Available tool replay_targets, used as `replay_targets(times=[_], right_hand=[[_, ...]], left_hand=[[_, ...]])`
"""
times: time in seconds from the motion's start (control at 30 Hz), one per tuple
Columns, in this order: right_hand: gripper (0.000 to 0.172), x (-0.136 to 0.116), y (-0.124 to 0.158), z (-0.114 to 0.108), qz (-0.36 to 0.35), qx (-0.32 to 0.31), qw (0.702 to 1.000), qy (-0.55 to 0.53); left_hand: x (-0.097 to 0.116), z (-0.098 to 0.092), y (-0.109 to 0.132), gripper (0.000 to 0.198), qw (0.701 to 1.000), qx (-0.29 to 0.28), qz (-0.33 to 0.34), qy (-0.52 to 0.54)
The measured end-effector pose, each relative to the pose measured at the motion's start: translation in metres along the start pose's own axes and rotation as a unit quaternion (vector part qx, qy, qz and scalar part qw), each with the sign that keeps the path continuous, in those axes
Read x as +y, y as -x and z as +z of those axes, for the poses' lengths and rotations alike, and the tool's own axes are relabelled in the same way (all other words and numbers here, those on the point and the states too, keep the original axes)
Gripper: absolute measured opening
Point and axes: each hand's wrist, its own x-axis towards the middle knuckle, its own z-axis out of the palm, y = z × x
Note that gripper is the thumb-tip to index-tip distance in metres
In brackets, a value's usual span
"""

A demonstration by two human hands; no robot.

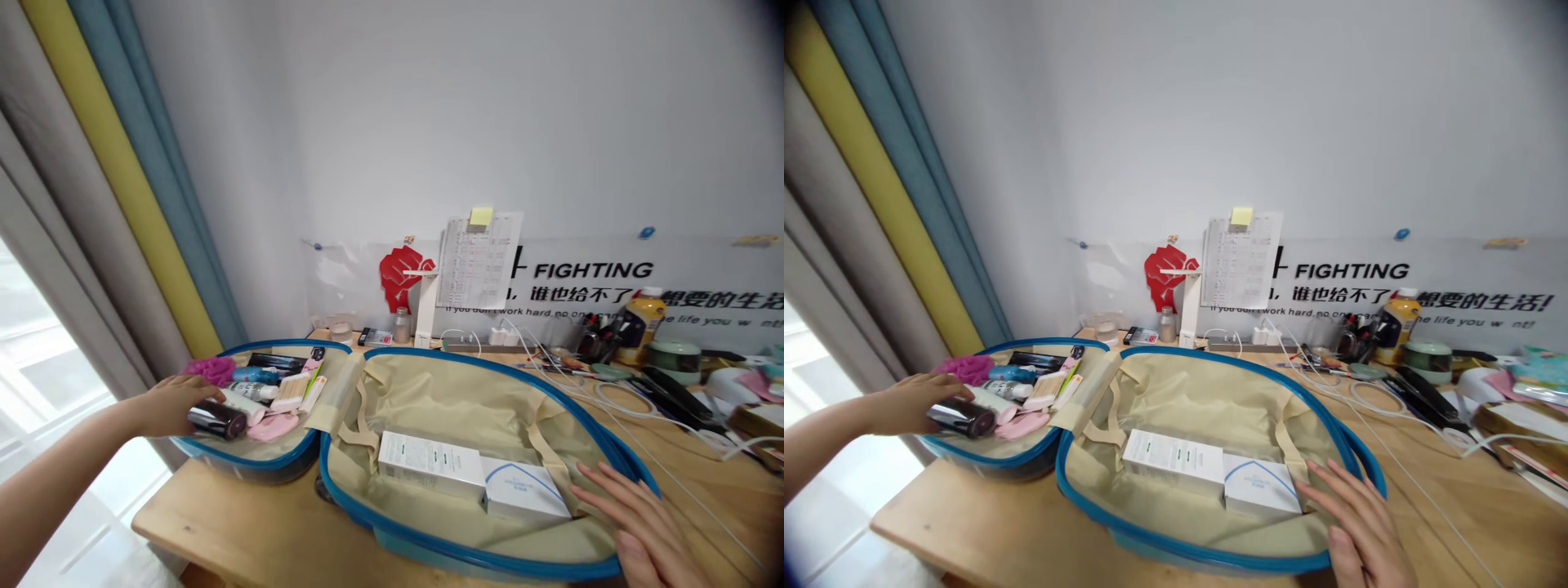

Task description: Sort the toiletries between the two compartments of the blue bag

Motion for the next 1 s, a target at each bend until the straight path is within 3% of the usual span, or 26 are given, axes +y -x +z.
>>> replay_targets(times=[0.27, 0.47, 0.57, 0.63, 0.73, 0.87, 1.0], right_hand=[[0.029, -0.003, -0.005, -0.002, -0.007, -0.025, 0.999, 0.023], [0.03, -0.003, -0.003, -0.001, -0.001, -0.025, 0.999, 0.021], [0.03, -0.003, -0.001, -0.001, 0.005, -0.015, 1.0, 0.018], [0.031, -0.003, -0.002, -0.001, 0.007, -0.013, 1.0, 0.021], [0.032, -0.003, -0.003, -0.002, 0.011, -0.012, 0.999, 0.027], [0.033, -0.003, -0.003, -0.002, 0.015, -0.006, 1.0, 0.024], [0.036, -0.001, 0.001, -0.001, 0.032, -0.012, 0.999, 0.019]], left_hand=[[0.004, 0.009, 0.002, 0.056, 0.999, 0.033, 0.023, -0.006], [0.001, 0.01, 0.011, 0.042, 0.993, 0.061, 0.049, 0.084], [0.002, 0.005, 0.015, 0.05, 0.988, 0.087, 0.033, 0.122], [0.01, -0.005, 0.017, 0.066, 0.986, 0.107, 0.033, 0.127], [0.041, -0.03, 0.02, 0.085, 0.982, 0.13, 0.052, 0.127], [0.116, -0.065, 0.029, 0.07, 0.965, 0.13, 0.141, 0.182], [0.202, -0.08, 0.034, 0.058, 0.931, 0.028, 0.286, 0.227]])
